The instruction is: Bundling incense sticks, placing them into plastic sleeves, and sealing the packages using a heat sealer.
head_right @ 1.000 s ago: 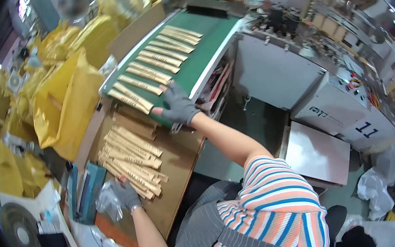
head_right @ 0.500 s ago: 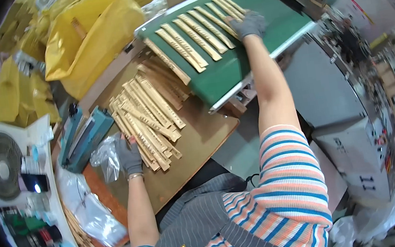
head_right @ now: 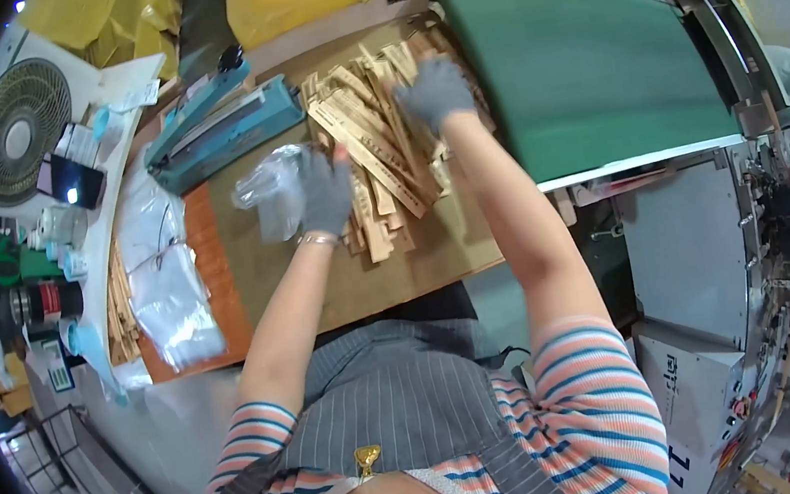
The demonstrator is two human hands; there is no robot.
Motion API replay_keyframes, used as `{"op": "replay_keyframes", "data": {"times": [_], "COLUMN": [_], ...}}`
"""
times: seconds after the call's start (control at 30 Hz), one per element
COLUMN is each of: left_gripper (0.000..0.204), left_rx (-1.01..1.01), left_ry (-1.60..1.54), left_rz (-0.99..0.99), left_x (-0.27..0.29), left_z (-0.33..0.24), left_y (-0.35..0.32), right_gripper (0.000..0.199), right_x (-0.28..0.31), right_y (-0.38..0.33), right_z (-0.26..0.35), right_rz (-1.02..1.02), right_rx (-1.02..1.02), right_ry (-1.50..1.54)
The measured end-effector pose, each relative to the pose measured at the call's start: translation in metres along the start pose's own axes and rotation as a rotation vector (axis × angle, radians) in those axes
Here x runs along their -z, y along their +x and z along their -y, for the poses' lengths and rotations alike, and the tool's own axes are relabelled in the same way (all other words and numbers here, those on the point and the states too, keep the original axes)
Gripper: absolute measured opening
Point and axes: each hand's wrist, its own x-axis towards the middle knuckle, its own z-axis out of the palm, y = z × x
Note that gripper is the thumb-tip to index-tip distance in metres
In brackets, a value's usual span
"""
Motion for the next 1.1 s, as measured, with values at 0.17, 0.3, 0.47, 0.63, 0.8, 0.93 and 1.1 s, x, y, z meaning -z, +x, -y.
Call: {"op": "replay_keyframes", "data": {"times": [0.17, 0.3, 0.47, 0.63, 0.8, 0.93, 1.1], "left_gripper": [0.099, 0.063, 0.088, 0.093, 0.099, 0.087, 0.052], "left_rx": [0.379, 0.435, 0.371, -0.283, -0.431, -0.367, -0.179], "left_ry": [-0.632, -0.987, -1.038, -1.133, -0.881, -0.825, -1.186], "left_rz": [0.182, 0.169, 0.369, 0.113, 0.042, 0.144, 0.512], "left_x": [0.027, 0.036, 0.054, 0.151, 0.178, 0.176, 0.194], "left_z": [-0.043, -0.006, 0.004, -0.016, 0.012, 0.022, 0.019], "left_y": [0.013, 0.017, -0.004, -0.033, -0.048, -0.071, -0.107], "right_gripper": [0.087, 0.082, 0.034, 0.065, 0.088, 0.094, 0.084], "right_x": [-0.062, -0.052, -0.091, -0.036, -0.021, -0.002, 0.020], "right_y": [0.023, -0.045, -0.077, -0.110, -0.110, -0.164, -0.206], "right_z": [-0.010, 0.064, 0.030, 0.099, 0.095, 0.163, 0.193], "right_rz": [-0.285, 0.402, 0.585, 0.230, 0.457, 0.395, 0.353], "right_rx": [-0.282, -0.033, -0.359, 0.446, 0.653, 0.604, 0.486], "right_ry": [0.092, 0.700, 1.542, 1.476, 1.245, 1.238, 1.274]}}
